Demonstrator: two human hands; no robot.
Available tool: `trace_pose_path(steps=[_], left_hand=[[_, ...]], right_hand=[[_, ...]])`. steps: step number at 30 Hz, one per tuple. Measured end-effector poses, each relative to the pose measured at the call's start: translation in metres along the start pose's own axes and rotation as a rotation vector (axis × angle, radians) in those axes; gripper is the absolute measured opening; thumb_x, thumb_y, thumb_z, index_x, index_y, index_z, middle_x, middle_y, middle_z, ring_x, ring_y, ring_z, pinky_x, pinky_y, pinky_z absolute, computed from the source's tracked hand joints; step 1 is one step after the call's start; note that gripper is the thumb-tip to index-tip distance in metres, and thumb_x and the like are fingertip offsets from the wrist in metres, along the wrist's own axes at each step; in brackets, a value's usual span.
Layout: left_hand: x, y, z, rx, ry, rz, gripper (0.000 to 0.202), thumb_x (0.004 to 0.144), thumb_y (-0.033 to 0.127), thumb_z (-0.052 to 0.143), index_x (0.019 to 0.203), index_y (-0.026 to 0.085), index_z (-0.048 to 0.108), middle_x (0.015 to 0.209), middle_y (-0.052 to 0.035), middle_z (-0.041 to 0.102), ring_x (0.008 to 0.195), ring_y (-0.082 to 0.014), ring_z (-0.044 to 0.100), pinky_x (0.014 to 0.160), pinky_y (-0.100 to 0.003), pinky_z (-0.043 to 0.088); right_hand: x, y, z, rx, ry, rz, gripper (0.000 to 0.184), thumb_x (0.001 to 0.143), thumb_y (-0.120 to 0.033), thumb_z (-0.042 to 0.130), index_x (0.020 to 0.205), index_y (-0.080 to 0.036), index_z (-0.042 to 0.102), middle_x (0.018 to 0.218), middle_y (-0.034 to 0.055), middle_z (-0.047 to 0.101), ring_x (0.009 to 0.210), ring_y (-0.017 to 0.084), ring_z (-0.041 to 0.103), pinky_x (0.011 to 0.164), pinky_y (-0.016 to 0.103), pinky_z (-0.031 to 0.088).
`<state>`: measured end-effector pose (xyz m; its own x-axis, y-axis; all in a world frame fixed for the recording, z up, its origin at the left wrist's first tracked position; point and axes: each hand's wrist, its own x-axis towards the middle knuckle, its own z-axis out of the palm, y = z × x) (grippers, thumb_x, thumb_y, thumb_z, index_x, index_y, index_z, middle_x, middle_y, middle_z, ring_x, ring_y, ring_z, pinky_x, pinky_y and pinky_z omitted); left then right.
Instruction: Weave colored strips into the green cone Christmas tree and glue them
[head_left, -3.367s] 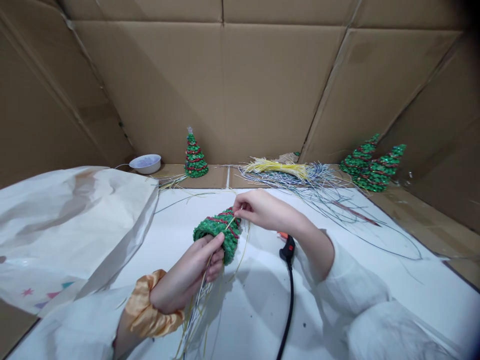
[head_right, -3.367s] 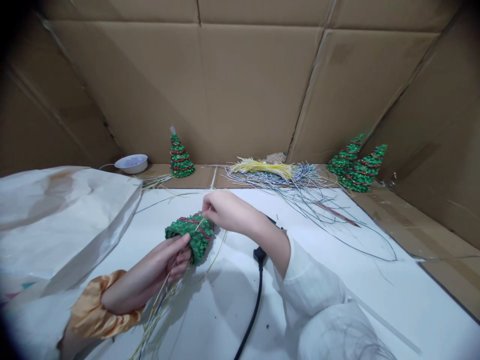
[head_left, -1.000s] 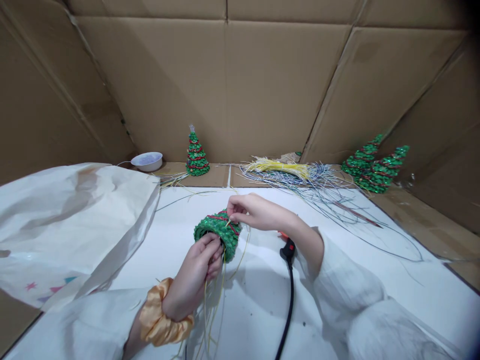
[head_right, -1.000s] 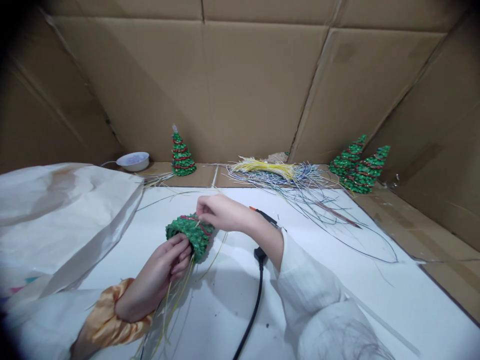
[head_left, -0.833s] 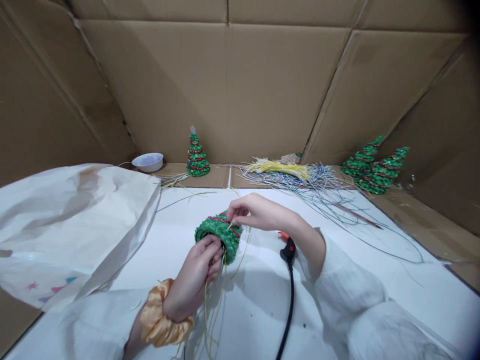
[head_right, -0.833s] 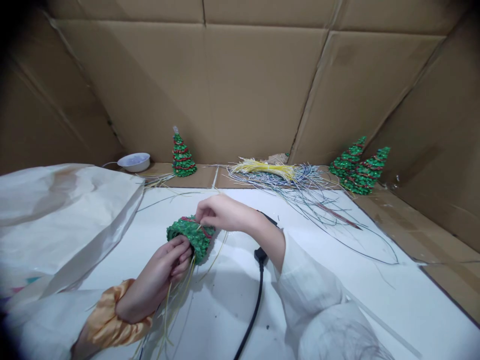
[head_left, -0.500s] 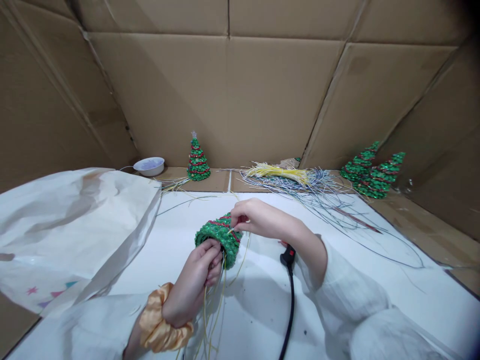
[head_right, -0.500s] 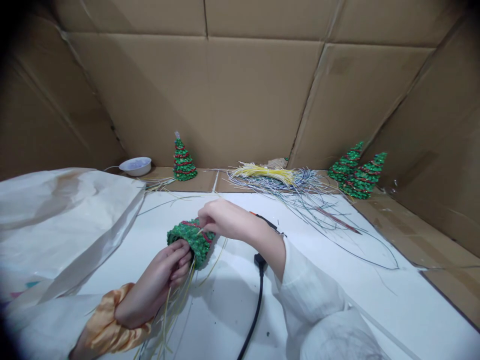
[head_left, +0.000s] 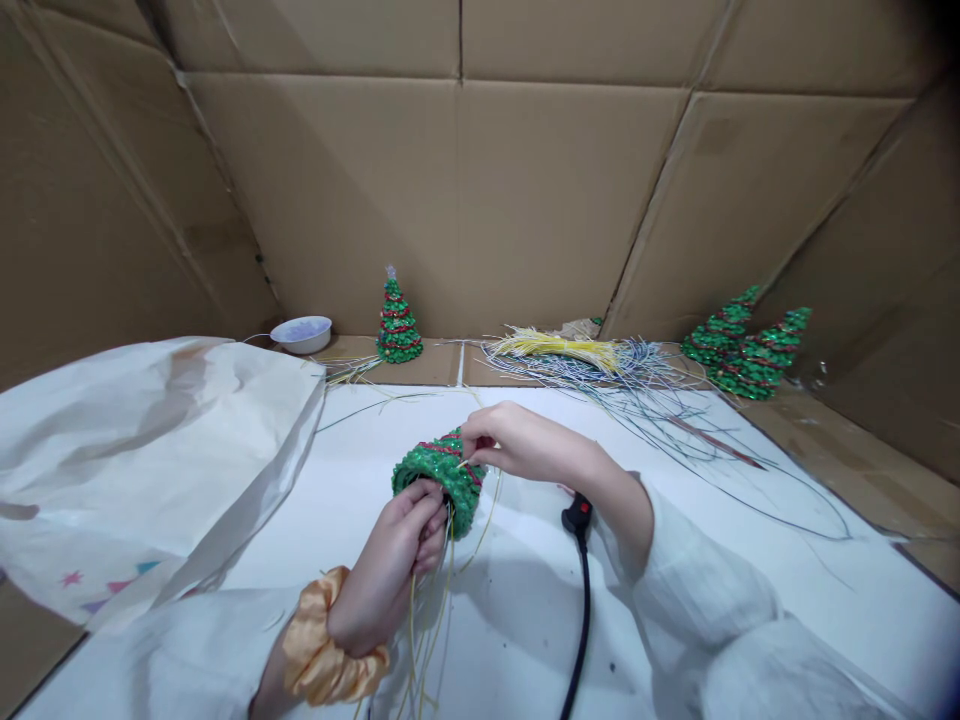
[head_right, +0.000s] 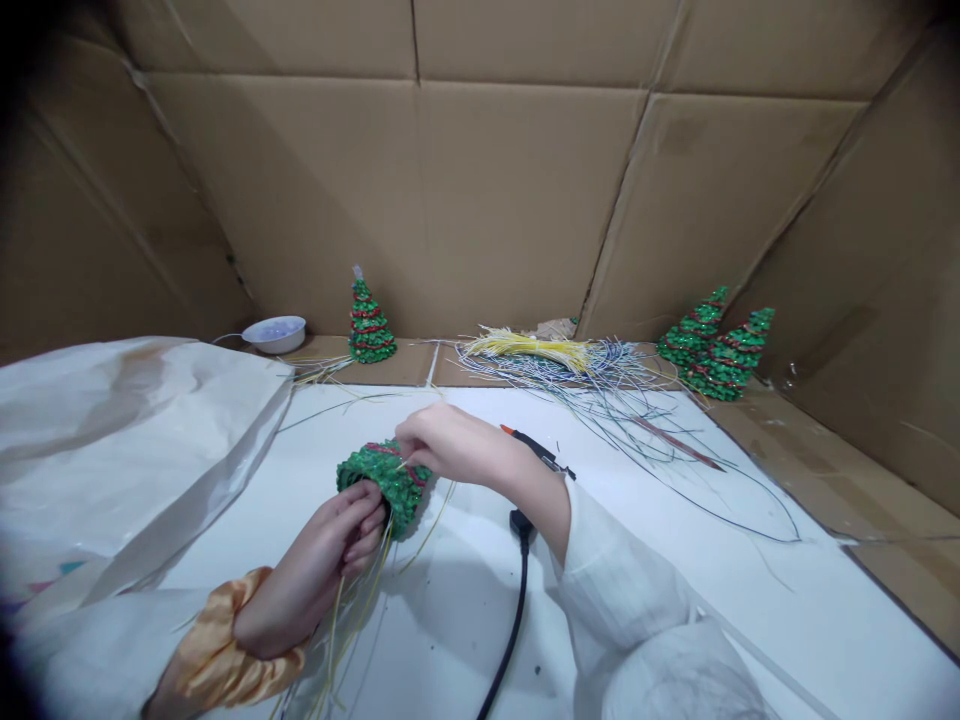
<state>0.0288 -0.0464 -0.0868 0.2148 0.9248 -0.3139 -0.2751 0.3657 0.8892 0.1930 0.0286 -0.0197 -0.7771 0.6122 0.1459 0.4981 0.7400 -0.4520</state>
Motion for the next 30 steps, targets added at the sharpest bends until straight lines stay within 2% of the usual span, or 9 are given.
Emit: trace_pose_path(steps=[10,16,22,30], left_hand=[[0.001,-0.003,-0.003,0.011,0.055,-0.002,0.026,0.079,0.036,0.054,0.072,0.020,0.035,0.054,0.0091,0.031,0.039,-0.0022,0.018,0.037,-0.017,0.012],[0.000,-0.003,-0.002,0.012,0.069,0.004,0.020,0.081,0.032,0.051,0.074,0.020,0.037,0.054,0.0087,0.031,0.040,-0.0024,0.019,0.037,-0.017,0.014],[-0.002,-0.003,-0.001,0.002,0.072,0.029,0.020,0.080,0.030,0.052,0.073,0.019,0.037,0.056,0.0083,0.034,0.040,-0.0018,0.022,0.037,-0.017,0.014],[-0.002,-0.004,0.002,-0.041,0.031,0.064,0.029,0.083,0.041,0.050,0.071,0.017,0.037,0.060,0.0059,0.042,0.040,-0.0013,0.025,0.038,-0.017,0.016]], right_hand=[[0.000,-0.004,0.008,-0.011,0.025,-0.008,0.015,0.072,-0.002,0.051,0.068,-0.015,0.056,0.072,0.0010,0.059,0.067,0.010,0.050,0.062,0.020,0.033],[-0.003,-0.003,0.005,-0.030,0.023,0.035,0.006,0.078,-0.015,0.057,0.073,-0.015,0.059,0.071,0.0013,0.060,0.065,0.011,0.050,0.059,0.021,0.032],[-0.003,-0.003,0.012,-0.118,0.070,0.068,0.010,0.080,-0.013,0.051,0.071,-0.016,0.054,0.067,0.0000,0.058,0.061,0.009,0.047,0.056,0.021,0.028],[0.001,-0.008,0.017,-0.185,0.081,0.080,0.012,0.080,-0.013,0.048,0.071,-0.016,0.055,0.069,0.0014,0.060,0.063,0.011,0.049,0.056,0.021,0.028]])
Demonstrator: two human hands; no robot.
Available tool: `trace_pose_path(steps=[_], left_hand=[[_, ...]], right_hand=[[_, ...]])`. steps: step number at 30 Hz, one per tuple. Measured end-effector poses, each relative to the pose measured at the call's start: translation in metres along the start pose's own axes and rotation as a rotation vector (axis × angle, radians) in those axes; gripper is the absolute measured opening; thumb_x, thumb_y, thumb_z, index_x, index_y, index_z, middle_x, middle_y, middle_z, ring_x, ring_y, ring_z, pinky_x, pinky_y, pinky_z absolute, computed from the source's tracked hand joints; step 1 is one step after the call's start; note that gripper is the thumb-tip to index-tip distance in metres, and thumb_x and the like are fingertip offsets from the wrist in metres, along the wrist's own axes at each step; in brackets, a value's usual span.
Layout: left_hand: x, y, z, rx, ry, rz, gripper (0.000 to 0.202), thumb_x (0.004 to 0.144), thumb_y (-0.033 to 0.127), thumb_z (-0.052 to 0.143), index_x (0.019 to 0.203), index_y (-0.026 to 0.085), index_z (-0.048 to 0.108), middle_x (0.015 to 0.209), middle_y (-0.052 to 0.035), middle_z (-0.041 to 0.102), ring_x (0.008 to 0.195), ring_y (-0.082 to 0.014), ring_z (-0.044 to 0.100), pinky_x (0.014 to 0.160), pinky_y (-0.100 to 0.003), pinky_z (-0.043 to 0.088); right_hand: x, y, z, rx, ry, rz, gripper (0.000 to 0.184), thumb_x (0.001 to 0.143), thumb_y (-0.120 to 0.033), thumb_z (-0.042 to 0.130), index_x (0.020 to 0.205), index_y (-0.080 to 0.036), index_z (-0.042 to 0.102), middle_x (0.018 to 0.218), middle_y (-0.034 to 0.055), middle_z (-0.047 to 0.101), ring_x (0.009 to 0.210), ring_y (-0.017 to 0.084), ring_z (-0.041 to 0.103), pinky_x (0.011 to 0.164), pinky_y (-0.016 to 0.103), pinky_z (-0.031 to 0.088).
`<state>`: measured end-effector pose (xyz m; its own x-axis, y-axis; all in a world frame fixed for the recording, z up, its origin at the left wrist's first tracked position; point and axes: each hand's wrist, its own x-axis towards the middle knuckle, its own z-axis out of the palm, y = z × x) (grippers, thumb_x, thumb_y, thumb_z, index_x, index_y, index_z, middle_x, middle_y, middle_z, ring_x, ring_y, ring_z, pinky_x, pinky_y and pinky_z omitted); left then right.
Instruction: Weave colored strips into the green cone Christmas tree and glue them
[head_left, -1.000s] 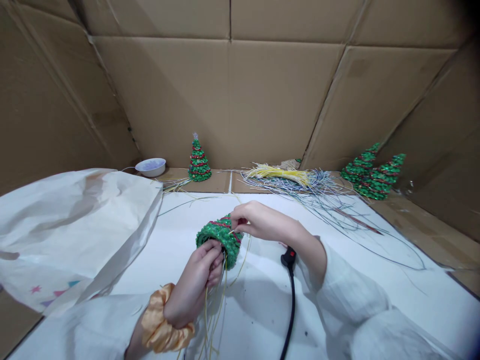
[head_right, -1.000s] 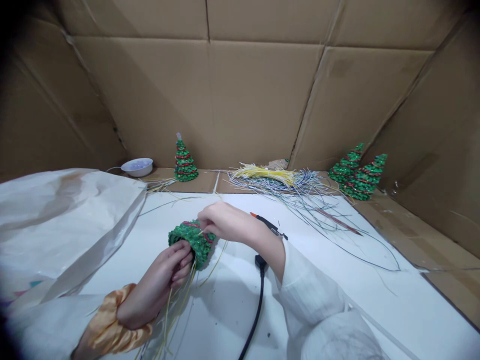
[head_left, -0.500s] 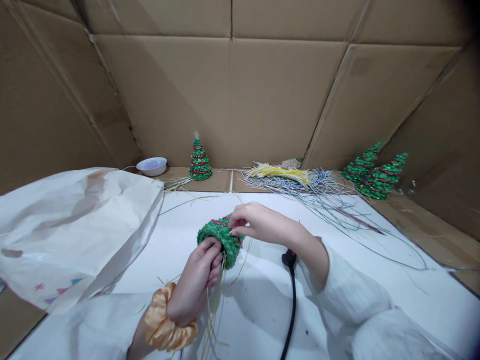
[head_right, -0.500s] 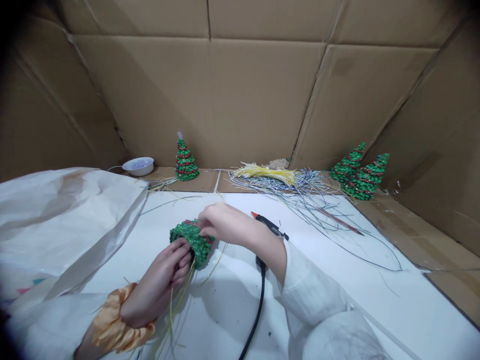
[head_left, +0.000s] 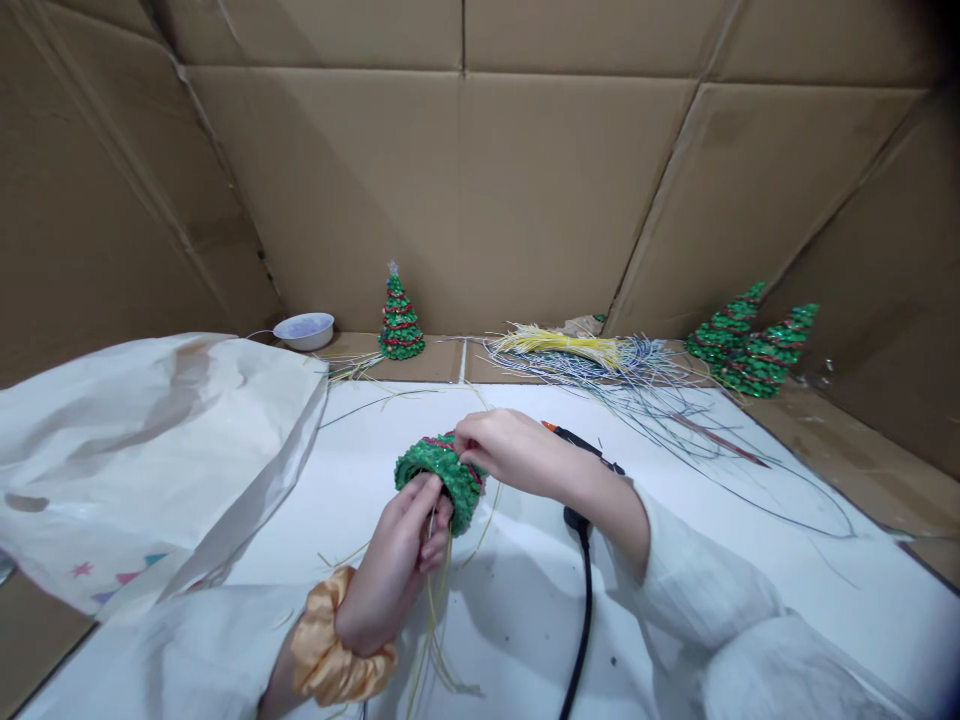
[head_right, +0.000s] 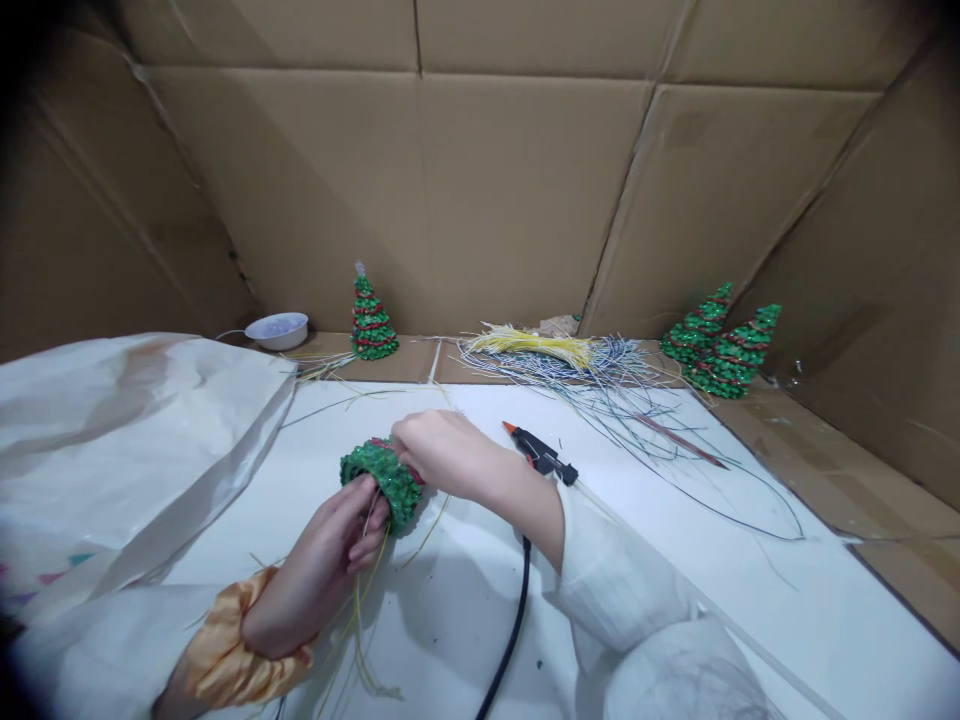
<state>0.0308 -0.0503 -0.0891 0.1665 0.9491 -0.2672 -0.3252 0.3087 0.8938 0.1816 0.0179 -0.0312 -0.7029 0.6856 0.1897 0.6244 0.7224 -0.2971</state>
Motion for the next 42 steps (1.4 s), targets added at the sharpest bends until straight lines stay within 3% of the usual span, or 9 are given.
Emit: trace_pose_path(steps=[9,13,19,23,27,30,34,38,42], left_hand=[[0.003,-0.001,-0.002,-0.107,-0.071,-0.030,0.029,0.081,0.035,0.056,0.070,0.017,0.036,0.059,0.0069,0.038,0.041,-0.0008,0.023,0.039,-0.016,0.017],[0.003,-0.002,-0.004,-0.100,-0.094,-0.042,0.029,0.081,0.036,0.055,0.070,0.017,0.036,0.058,0.0073,0.037,0.041,-0.0012,0.022,0.039,-0.017,0.017],[0.007,-0.006,-0.006,-0.093,-0.136,-0.044,0.032,0.081,0.039,0.054,0.068,0.018,0.035,0.058,0.0074,0.036,0.040,-0.0016,0.021,0.038,-0.017,0.015],[0.008,-0.006,-0.007,-0.075,-0.164,-0.027,0.032,0.080,0.039,0.055,0.067,0.018,0.034,0.057,0.0073,0.036,0.040,-0.0017,0.021,0.038,-0.017,0.016],[0.008,-0.005,-0.007,-0.032,-0.163,0.000,0.033,0.080,0.040,0.055,0.066,0.017,0.035,0.055,0.0073,0.036,0.040,-0.0018,0.022,0.038,-0.017,0.019],[0.007,-0.005,-0.007,-0.029,-0.177,0.017,0.032,0.082,0.039,0.053,0.066,0.017,0.036,0.057,0.0066,0.037,0.041,-0.0019,0.023,0.039,-0.017,0.020],[0.006,-0.005,-0.006,-0.046,-0.186,0.017,0.031,0.084,0.039,0.051,0.068,0.017,0.036,0.062,0.0053,0.040,0.043,-0.0018,0.025,0.040,-0.017,0.021],[0.004,-0.004,-0.005,-0.045,-0.163,0.008,0.031,0.083,0.038,0.052,0.068,0.017,0.035,0.061,0.0059,0.038,0.043,-0.0017,0.024,0.040,-0.017,0.020],[0.004,-0.005,-0.005,-0.032,-0.164,0.008,0.031,0.083,0.039,0.052,0.068,0.018,0.034,0.060,0.0063,0.036,0.042,-0.0016,0.023,0.039,-0.017,0.018]], right_hand=[[-0.001,0.005,0.002,0.151,0.007,0.019,0.014,0.079,-0.010,0.049,0.073,-0.016,0.060,0.065,-0.0006,0.059,0.062,0.009,0.050,0.059,0.019,0.033],[-0.001,0.001,0.004,0.061,0.074,0.030,0.011,0.079,-0.011,0.050,0.071,-0.014,0.057,0.079,0.0032,0.057,0.068,0.011,0.050,0.063,0.022,0.036],[-0.015,-0.008,-0.016,0.063,0.150,0.077,0.012,0.085,-0.020,0.050,0.090,-0.015,0.060,0.092,0.0052,0.059,0.076,0.012,0.054,0.067,0.023,0.039],[-0.057,-0.001,-0.020,-0.058,0.200,0.330,0.022,0.089,-0.031,0.043,0.089,-0.019,0.062,0.088,0.0043,0.063,0.072,0.015,0.057,0.066,0.026,0.039],[-0.106,0.016,0.002,-0.057,-0.023,0.635,0.030,0.089,-0.038,0.037,0.094,-0.023,0.063,0.079,0.0049,0.067,0.072,0.021,0.061,0.061,0.029,0.037],[-0.129,0.024,0.021,0.062,-0.032,0.751,0.033,0.089,-0.040,0.036,0.103,-0.026,0.062,0.087,0.0052,0.068,0.077,0.022,0.061,0.062,0.029,0.038],[-0.139,0.025,0.039,0.221,0.125,0.781,0.032,0.088,-0.044,0.035,0.097,-0.025,0.059,0.080,0.0021,0.065,0.071,0.019,0.058,0.063,0.028,0.038],[-0.141,0.031,0.053,0.467,0.399,0.792,0.035,0.090,-0.048,0.030,0.083,-0.022,0.053,0.073,0.0008,0.059,0.066,0.015,0.054,0.061,0.027,0.039],[-0.140,0.042,0.063,0.725,0.710,0.743,0.027,0.081,-0.049,0.049,0.090,-0.024,0.041,0.075,-0.0018,0.056,0.069,0.014,0.054,0.061,0.025,0.042]])
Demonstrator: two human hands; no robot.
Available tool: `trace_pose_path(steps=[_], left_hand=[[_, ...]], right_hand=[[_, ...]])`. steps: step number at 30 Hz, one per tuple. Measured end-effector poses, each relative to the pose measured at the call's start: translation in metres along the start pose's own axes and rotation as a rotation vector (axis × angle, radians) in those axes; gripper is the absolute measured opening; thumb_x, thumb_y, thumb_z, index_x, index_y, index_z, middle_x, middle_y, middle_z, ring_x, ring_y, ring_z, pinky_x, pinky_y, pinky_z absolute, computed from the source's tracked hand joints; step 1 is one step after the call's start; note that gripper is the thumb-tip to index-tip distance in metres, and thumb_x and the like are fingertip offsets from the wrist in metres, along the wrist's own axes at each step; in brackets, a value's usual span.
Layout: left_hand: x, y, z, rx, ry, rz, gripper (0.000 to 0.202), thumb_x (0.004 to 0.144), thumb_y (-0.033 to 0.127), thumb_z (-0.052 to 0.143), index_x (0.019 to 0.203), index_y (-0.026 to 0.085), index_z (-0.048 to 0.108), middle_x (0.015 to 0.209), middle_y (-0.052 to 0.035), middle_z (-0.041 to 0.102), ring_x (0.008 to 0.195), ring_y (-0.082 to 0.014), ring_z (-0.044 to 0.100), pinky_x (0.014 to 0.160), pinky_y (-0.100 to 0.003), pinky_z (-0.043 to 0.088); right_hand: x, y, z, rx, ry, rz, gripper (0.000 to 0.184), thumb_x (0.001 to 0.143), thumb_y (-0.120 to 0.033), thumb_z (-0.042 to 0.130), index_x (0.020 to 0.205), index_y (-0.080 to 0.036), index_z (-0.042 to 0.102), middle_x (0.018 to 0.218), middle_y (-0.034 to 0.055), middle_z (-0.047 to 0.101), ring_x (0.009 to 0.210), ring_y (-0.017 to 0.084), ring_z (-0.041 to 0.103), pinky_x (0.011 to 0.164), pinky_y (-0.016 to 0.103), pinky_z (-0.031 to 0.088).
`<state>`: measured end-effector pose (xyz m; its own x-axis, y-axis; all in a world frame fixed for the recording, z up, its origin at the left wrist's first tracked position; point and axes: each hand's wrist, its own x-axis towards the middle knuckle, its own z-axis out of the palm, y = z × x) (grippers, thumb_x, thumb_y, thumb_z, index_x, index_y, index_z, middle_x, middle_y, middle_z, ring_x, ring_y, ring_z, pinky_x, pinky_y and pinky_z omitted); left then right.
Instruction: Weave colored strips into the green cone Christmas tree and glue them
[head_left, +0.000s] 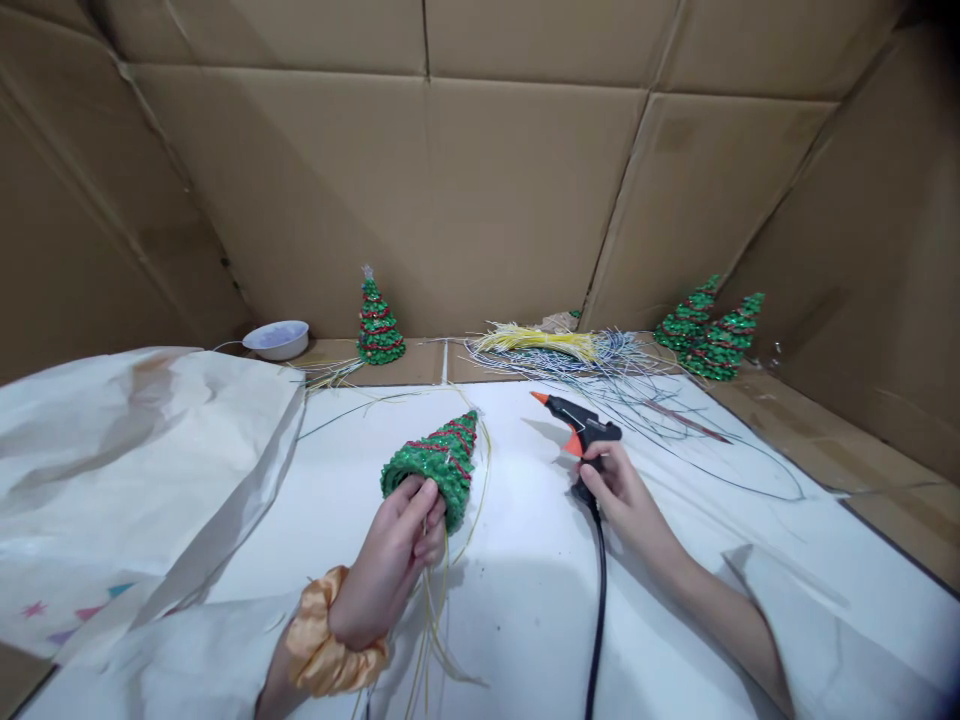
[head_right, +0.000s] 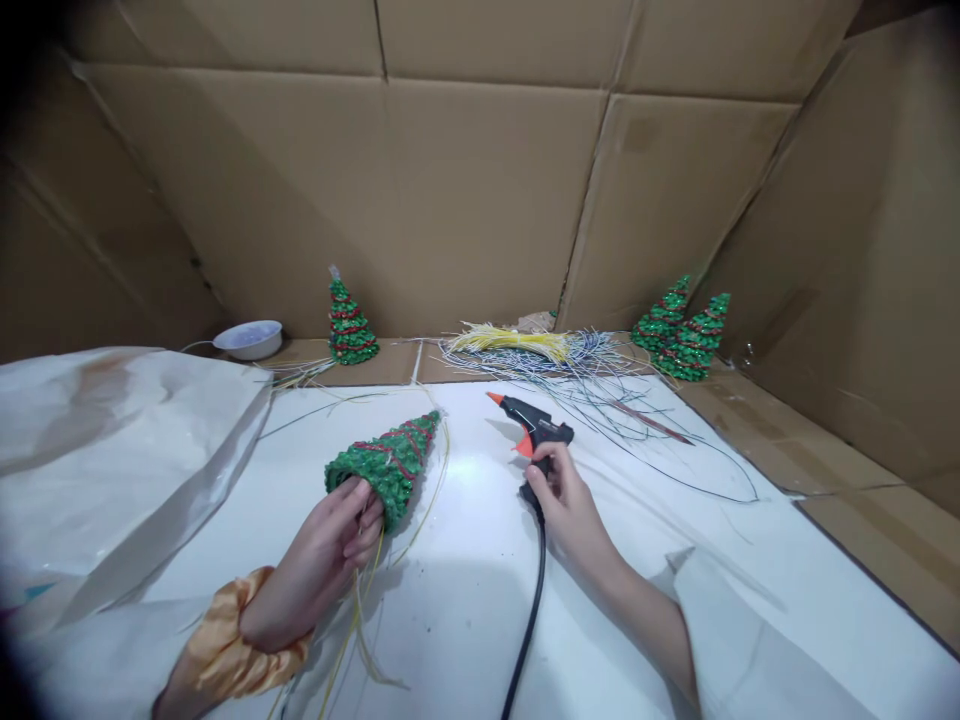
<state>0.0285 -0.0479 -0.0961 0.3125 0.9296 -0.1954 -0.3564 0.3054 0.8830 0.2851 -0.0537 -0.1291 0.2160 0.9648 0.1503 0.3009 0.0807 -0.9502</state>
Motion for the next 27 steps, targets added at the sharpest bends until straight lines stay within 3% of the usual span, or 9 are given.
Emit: trace_pose_path(steps=[4,11,16,27], left_hand=[[0.000,0.000,0.000,0.007,0.015,-0.001,0.031,0.082,0.038,0.053,0.069,0.018,0.034,0.060,0.0064,0.037,0.042,-0.0013,0.023,0.039,-0.017,0.017],[0.001,0.000,-0.002,0.039,0.012,-0.005,0.030,0.083,0.038,0.052,0.069,0.018,0.034,0.060,0.0065,0.035,0.042,-0.0013,0.022,0.040,-0.018,0.016],[0.001,0.001,-0.002,0.057,0.009,-0.013,0.029,0.084,0.038,0.051,0.070,0.018,0.034,0.061,0.0066,0.034,0.042,-0.0014,0.022,0.040,-0.018,0.015],[0.002,0.000,-0.002,0.012,0.039,-0.033,0.034,0.082,0.037,0.053,0.066,0.018,0.030,0.056,0.0074,0.025,0.043,-0.0027,0.016,0.040,-0.018,0.011]], right_hand=[[0.001,-0.001,0.002,0.250,0.059,0.032,0.043,0.072,-0.043,0.065,0.093,-0.026,0.032,0.085,0.0001,0.058,0.079,0.015,0.059,0.070,0.029,0.047],[-0.012,-0.014,0.009,0.240,-0.183,0.136,0.042,0.073,-0.041,0.066,0.104,-0.018,0.049,0.097,0.0090,0.060,0.085,0.019,0.060,0.075,0.032,0.049],[-0.015,-0.014,0.010,0.287,-0.276,0.151,0.039,0.076,-0.039,0.063,0.105,-0.019,0.048,0.097,0.0073,0.059,0.081,0.016,0.059,0.072,0.029,0.049],[-0.020,-0.006,0.010,0.390,-0.289,0.112,0.029,0.081,-0.038,0.058,0.103,-0.024,0.045,0.085,0.0015,0.056,0.077,0.014,0.055,0.069,0.026,0.046]])
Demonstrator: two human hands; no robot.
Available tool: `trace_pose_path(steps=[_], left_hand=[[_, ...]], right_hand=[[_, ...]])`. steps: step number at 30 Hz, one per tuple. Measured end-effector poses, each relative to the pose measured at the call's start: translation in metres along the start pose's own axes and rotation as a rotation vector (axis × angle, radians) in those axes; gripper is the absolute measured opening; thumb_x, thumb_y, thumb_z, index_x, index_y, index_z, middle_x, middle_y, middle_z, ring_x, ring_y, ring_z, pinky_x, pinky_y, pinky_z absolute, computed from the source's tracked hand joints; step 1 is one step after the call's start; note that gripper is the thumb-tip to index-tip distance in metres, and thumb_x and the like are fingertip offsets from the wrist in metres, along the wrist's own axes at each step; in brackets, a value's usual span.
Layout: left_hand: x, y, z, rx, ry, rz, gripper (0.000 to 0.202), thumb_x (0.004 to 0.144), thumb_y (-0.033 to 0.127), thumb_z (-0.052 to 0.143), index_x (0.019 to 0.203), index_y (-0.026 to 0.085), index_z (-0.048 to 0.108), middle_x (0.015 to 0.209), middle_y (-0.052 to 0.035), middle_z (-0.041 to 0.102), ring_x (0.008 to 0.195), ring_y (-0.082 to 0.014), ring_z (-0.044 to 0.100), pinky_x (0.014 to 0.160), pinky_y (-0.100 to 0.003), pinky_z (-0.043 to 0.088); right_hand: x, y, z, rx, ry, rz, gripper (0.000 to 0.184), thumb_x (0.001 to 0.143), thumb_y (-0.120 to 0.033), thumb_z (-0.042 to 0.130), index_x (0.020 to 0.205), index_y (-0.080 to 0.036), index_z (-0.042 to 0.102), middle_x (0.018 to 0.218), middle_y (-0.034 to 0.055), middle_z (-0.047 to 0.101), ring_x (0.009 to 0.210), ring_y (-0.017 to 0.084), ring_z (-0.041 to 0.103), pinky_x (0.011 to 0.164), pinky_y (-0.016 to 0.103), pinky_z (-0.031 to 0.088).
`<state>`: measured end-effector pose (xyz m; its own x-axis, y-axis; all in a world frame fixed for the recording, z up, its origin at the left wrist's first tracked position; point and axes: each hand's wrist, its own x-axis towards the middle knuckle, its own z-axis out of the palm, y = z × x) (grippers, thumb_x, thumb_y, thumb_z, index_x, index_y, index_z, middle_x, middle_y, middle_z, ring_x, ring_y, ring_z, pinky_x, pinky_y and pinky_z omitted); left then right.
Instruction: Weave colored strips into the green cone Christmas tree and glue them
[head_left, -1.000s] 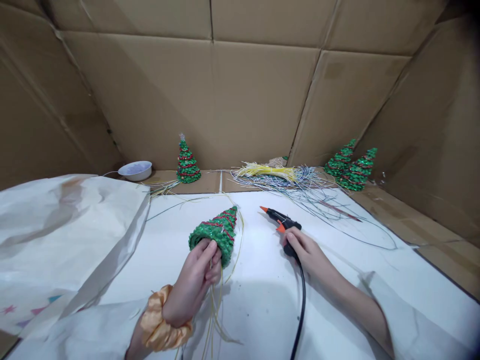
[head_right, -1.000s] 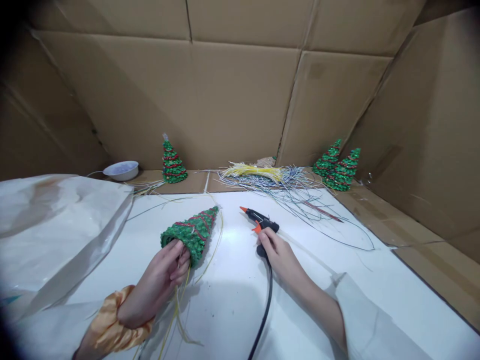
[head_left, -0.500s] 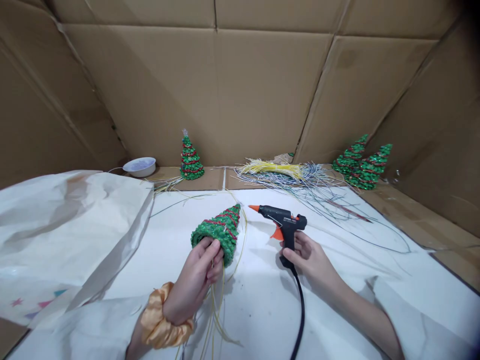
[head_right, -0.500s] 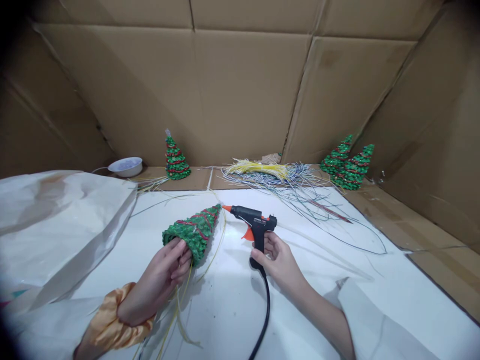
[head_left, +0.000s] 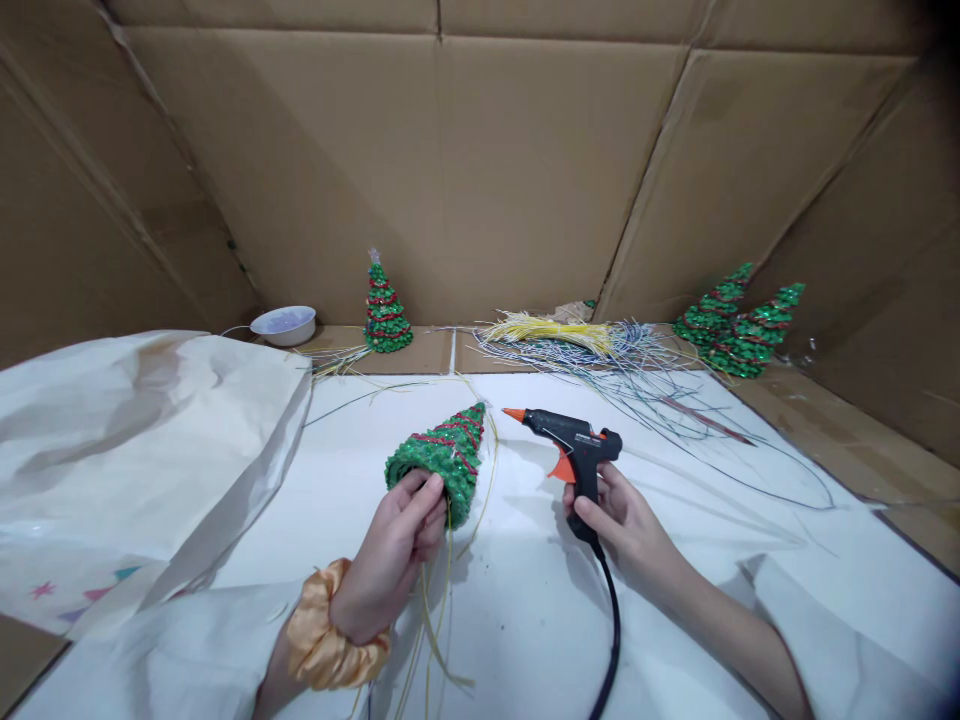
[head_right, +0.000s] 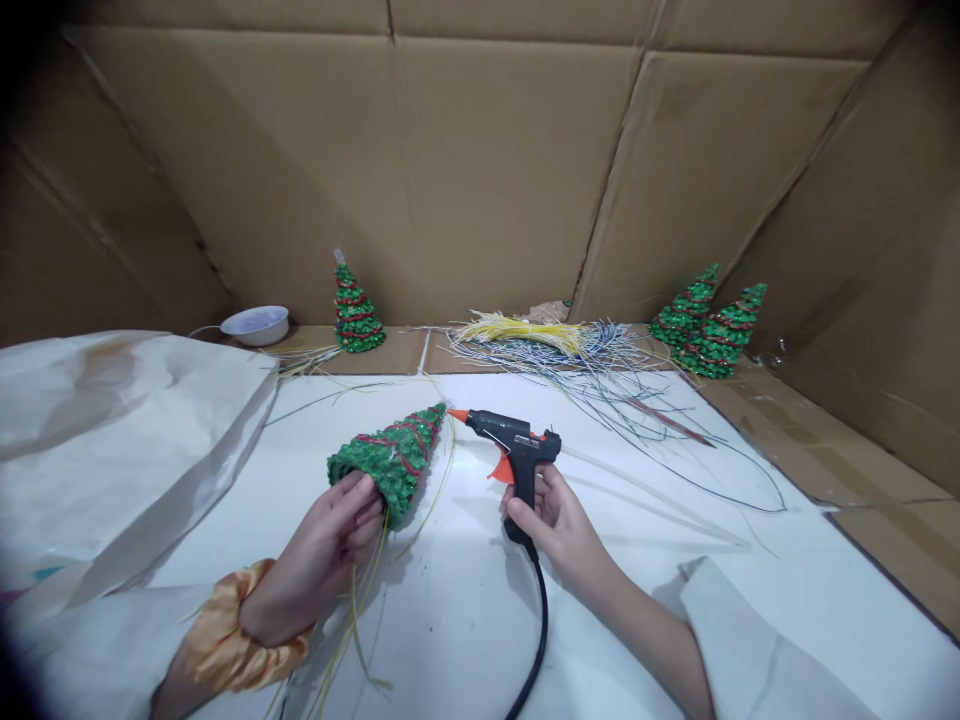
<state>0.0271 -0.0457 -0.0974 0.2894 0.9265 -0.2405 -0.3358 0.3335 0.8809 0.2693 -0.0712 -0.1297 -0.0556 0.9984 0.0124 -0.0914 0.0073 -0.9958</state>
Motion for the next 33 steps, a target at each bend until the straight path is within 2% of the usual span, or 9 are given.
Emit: trace_pose_path(steps=[5,9,13,19,21,23,27,33], left_hand=[[0.002,0.000,0.001,-0.119,0.023,-0.038,0.026,0.077,0.025,0.055,0.070,0.020,0.031,0.057,0.0077,0.030,0.042,-0.0031,0.019,0.040,-0.018,0.011],[0.005,-0.001,0.000,-0.112,0.057,-0.054,0.033,0.075,0.030,0.061,0.069,0.020,0.030,0.055,0.0092,0.028,0.042,-0.0022,0.018,0.039,-0.017,0.011],[0.009,-0.001,-0.002,-0.101,0.082,-0.074,0.036,0.073,0.027,0.062,0.067,0.020,0.028,0.052,0.0104,0.024,0.041,-0.0023,0.015,0.038,-0.017,0.012],[0.010,0.005,0.002,-0.056,0.117,-0.068,0.032,0.070,0.027,0.061,0.064,0.019,0.031,0.051,0.0101,0.028,0.040,-0.0015,0.019,0.038,-0.016,0.014],[0.010,0.006,0.003,-0.046,0.119,-0.062,0.032,0.069,0.029,0.062,0.064,0.019,0.032,0.051,0.0099,0.030,0.040,-0.0013,0.020,0.038,-0.016,0.015],[0.009,0.006,0.004,-0.044,0.123,-0.053,0.033,0.068,0.030,0.063,0.064,0.019,0.032,0.051,0.0101,0.030,0.040,-0.0013,0.020,0.037,-0.016,0.014],[0.011,0.003,0.002,-0.058,0.119,-0.069,0.036,0.066,0.029,0.067,0.066,0.020,0.032,0.048,0.0117,0.025,0.039,-0.0016,0.016,0.037,-0.016,0.013],[0.013,0.005,-0.002,-0.064,0.124,-0.090,0.039,0.063,0.025,0.068,0.064,0.020,0.030,0.046,0.0118,0.023,0.038,-0.0016,0.016,0.036,-0.015,0.015]], right_hand=[[0.003,-0.002,0.001,-0.074,0.061,0.014,0.029,0.080,-0.041,0.058,0.099,-0.023,0.045,0.082,0.0019,0.057,0.076,0.015,0.056,0.069,0.028,0.046],[0.008,-0.001,0.000,-0.191,0.119,0.076,0.035,0.076,-0.047,0.060,0.093,-0.020,0.047,0.085,0.0053,0.061,0.079,0.018,0.058,0.068,0.030,0.047],[0.011,0.003,-0.005,-0.312,0.122,0.074,0.040,0.075,-0.048,0.061,0.099,-0.018,0.049,0.096,0.0079,0.061,0.086,0.020,0.058,0.073,0.032,0.047],[0.007,0.005,-0.006,-0.345,0.297,0.030,0.045,0.074,-0.046,0.062,0.103,-0.021,0.038,0.085,0.0025,0.054,0.077,0.016,0.056,0.067,0.030,0.048],[0.005,0.001,-0.005,-0.405,0.257,0.002,0.046,0.079,-0.046,0.056,0.112,-0.023,0.035,0.084,0.0011,0.054,0.074,0.016,0.056,0.065,0.029,0.047],[0.004,-0.004,-0.005,-0.538,0.172,-0.002,0.040,0.084,-0.045,0.048,0.118,-0.025,0.039,0.087,0.0021,0.054,0.073,0.015,0.055,0.065,0.030,0.046],[0.003,-0.013,-0.007,-0.811,0.134,0.004,0.033,0.088,-0.044,0.038,0.110,-0.025,0.055,0.085,0.0036,0.056,0.066,0.016,0.052,0.062,0.030,0.043],[0.002,-0.020,-0.006,-0.975,0.113,0.000,0.030,0.089,-0.044,0.036,0.106,-0.027,0.053,0.081,0.0025,0.055,0.064,0.016,0.052,0.060,0.029,0.040]])
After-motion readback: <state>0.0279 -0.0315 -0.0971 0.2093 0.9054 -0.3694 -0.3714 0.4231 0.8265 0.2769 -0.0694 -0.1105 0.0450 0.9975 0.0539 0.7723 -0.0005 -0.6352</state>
